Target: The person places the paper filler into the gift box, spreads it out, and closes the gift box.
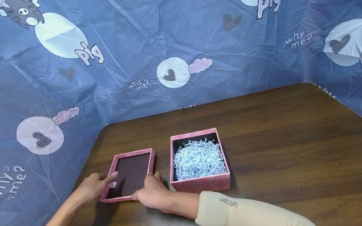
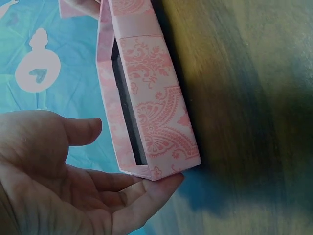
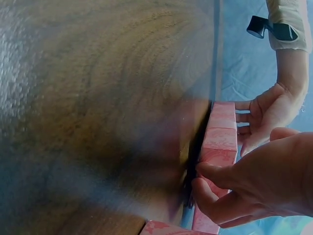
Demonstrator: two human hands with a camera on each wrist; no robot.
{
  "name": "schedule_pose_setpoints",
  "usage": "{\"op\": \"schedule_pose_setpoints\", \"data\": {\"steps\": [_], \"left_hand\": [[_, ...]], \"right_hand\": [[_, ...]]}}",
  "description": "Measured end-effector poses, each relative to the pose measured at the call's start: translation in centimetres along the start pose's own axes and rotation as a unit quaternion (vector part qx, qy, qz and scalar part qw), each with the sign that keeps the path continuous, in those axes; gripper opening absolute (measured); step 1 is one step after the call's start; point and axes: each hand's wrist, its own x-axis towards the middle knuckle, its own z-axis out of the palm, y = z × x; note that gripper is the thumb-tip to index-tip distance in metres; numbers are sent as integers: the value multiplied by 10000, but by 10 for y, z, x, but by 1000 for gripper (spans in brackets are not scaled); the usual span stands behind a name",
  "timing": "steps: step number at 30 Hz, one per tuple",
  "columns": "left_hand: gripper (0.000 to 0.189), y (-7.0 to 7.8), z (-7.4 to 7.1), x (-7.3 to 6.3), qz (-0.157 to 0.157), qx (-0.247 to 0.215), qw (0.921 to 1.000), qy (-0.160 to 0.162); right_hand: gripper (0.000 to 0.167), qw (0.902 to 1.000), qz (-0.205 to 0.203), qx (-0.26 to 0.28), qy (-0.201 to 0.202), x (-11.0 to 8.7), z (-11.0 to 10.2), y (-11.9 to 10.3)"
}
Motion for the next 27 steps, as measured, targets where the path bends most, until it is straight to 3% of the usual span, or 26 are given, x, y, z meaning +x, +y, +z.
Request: {"op": "schedule_pose_setpoints", "data": {"steps": [9, 20, 27], "left_hand": [[70, 5, -11, -7, 39, -21, 10000, 54], [63, 14, -25, -17, 142, 18, 9992, 372], [67, 22, -33, -22, 333, 35, 9978, 566]], "right_hand": [[51, 9995, -174, -258, 56, -2, -4, -12], [61, 9981, -278, -541, 83, -8, -12, -30], [79, 9980, -212, -588, 40, -12, -18, -36]]}}
